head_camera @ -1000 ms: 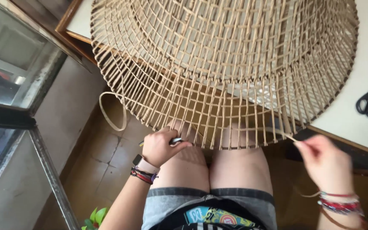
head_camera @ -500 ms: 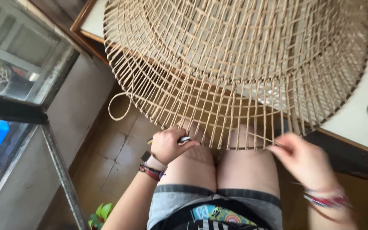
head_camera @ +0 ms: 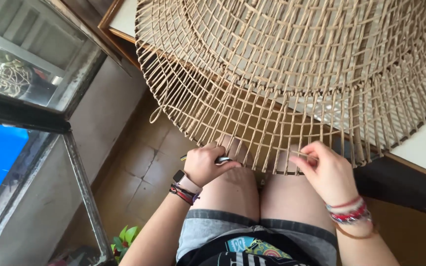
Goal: Weaving rattan strips into a wicker furniture piece and trimming the ends with pliers
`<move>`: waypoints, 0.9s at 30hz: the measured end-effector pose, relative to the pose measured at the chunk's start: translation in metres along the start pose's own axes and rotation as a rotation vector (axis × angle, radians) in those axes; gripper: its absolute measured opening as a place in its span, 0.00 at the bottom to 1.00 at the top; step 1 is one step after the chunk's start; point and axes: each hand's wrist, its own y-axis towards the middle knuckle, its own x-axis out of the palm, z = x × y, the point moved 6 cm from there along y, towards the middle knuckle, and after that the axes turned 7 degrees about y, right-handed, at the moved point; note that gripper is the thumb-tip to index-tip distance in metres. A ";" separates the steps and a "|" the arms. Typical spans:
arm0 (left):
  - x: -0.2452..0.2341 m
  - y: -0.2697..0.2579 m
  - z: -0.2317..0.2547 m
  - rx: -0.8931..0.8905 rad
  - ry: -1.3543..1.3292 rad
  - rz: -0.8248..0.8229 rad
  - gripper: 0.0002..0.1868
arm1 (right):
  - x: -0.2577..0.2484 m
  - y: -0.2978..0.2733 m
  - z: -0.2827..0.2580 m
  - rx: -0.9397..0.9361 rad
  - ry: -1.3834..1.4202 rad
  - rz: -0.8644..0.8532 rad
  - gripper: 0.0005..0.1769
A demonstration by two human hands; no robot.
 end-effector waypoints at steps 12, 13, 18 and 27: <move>-0.008 0.003 0.003 0.026 -0.020 -0.006 0.32 | 0.001 -0.005 0.001 0.003 0.129 0.025 0.16; -0.007 0.002 0.003 0.020 -0.021 -0.012 0.32 | -0.010 -0.009 0.009 0.005 0.131 0.016 0.16; -0.006 0.004 0.000 0.002 -0.022 -0.027 0.31 | -0.066 -0.050 0.080 0.256 0.028 0.171 0.22; -0.057 -0.004 0.015 -0.103 -0.077 0.009 0.18 | -0.021 0.002 0.011 -0.016 -0.068 -0.165 0.13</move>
